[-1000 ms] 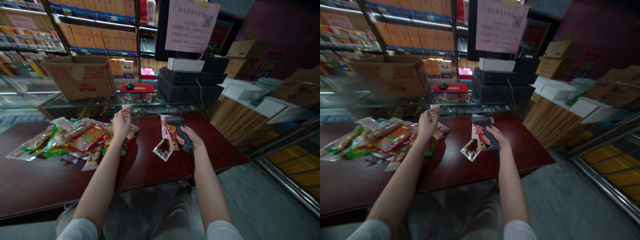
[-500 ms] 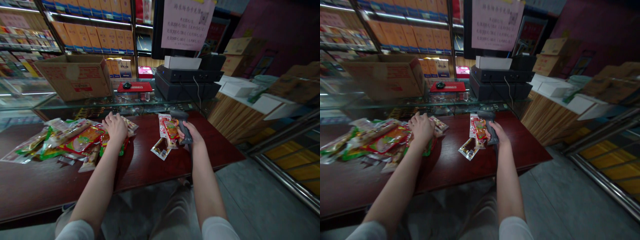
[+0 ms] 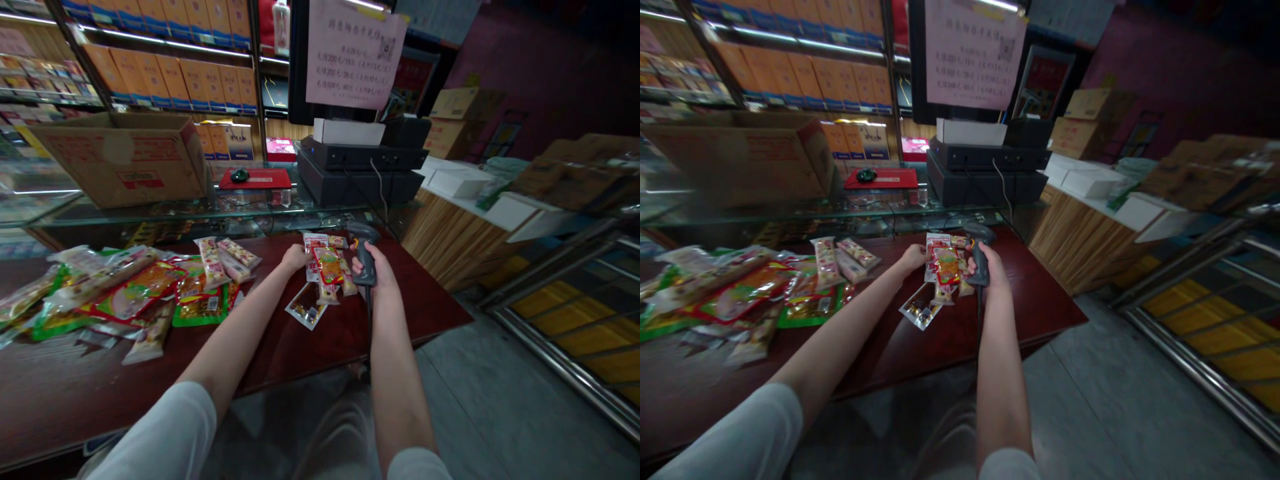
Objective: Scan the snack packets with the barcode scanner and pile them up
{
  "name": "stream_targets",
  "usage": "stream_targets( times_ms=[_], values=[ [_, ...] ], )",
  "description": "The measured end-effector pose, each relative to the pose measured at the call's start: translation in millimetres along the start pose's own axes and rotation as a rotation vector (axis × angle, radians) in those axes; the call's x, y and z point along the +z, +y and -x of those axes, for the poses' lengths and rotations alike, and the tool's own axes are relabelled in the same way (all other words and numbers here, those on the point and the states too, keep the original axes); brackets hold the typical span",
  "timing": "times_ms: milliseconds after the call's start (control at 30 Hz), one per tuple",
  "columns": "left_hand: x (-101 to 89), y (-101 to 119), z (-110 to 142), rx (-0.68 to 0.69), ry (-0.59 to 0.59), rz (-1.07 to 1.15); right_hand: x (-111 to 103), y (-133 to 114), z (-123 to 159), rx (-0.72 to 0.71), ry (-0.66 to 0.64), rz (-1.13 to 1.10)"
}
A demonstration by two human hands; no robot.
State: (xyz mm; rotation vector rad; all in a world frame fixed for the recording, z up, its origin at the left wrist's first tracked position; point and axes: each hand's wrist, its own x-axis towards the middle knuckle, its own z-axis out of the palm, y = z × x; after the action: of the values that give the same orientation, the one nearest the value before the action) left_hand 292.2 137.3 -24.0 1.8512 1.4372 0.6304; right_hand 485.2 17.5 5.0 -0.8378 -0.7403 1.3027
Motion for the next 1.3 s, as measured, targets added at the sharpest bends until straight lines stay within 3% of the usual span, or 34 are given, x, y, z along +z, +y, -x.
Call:
stream_targets(
  times_ms=[100, 200, 400, 567, 633, 733, 800, 867, 1033, 1300],
  values=[
    [-1.8, -7, 3, 0.011, 0.047, 0.112, 1, 2, -2, 0.008, -0.007, 0.030],
    [-15.4, -12, 16, 0.027, 0.138, 0.243, 3, 3, 0, 0.080, -0.049, 0.095],
    [-75.4, -25, 59, 0.215, 0.249, 0.829, 15, 6, 6, 0.108, -0.179, 0.156],
    [-109.5, -35, 85, 0.040, 0.312, 1.136, 31, 13, 11, 0.076, -0.337, 0.217],
    [-114.9, -38, 89, -0.028, 0.205, 1.285, 37, 16, 14, 0.066, -0.349, 0.213],
    [-117.7, -43, 91, -0.075, -0.078, 1.510, 42, 18, 18, 0.092, -0.386, 0.211],
    [-117.3, -47, 90, -0.106, -0.205, 1.603, 43, 18, 19, 0.131, -0.421, 0.217],
    [-116.1, -49, 89, -0.165, -0.250, 1.635, 44, 18, 20, 0.165, -0.447, 0.224],
    [-115.4, -50, 87, -0.309, -0.238, 1.582, 44, 19, 21, 0.175, -0.455, 0.240],
    [-110.4, -49, 93, -0.383, -0.428, 1.546, 46, 20, 22, 0.152, -0.473, 0.243]
  ],
)
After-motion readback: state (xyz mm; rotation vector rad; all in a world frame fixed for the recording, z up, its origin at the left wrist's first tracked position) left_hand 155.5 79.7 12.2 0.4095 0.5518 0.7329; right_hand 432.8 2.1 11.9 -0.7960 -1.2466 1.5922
